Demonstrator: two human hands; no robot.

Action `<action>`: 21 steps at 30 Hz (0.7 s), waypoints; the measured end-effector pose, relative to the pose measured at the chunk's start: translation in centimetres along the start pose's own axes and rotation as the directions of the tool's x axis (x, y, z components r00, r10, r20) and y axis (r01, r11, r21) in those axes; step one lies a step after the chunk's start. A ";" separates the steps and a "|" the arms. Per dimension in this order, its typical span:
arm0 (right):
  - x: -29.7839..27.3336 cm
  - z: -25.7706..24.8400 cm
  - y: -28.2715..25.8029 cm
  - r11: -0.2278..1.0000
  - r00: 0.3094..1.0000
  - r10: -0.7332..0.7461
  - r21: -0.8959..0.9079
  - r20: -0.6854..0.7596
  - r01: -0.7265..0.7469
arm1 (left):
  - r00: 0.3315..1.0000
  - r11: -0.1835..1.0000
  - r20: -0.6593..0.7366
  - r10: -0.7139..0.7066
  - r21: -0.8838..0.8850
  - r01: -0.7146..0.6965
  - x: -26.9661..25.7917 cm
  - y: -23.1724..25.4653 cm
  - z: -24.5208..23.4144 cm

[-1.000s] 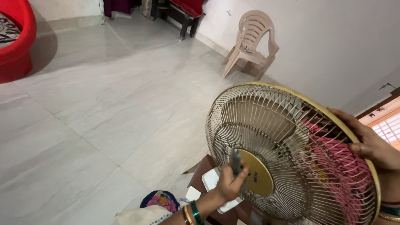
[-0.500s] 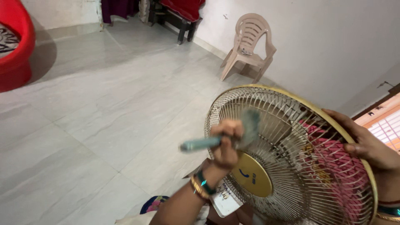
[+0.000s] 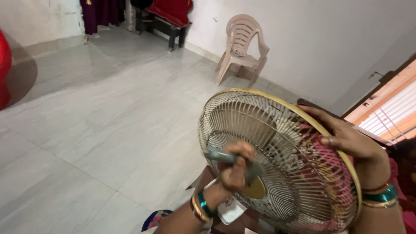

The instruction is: The person cleans a table fan by hand using a brush. The person wipes the front and back grilles and the fan blades with the brush, moving the fan to reach different parts.

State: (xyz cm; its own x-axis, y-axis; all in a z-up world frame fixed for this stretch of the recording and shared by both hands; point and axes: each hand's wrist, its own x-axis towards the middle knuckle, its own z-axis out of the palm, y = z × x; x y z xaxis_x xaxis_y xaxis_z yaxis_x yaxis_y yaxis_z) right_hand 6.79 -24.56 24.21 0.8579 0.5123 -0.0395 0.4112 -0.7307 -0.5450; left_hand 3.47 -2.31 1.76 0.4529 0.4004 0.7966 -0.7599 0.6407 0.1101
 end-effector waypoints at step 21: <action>0.7 2.3 -1.0 0.967 0.968 -0.232 0.134 0.095 0.218 | 0.976 0.972 0.164 -0.143 0.210 0.107 -5.9 1.5 -1.8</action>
State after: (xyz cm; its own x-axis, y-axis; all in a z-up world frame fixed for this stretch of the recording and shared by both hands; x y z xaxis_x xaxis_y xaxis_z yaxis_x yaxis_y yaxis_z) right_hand 6.30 -22.44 22.85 0.7061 0.7081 0.0087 0.5435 -0.5340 -0.6476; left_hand 0.46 -2.52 -3.85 0.4744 0.1911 0.8593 -0.7877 0.5279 0.3175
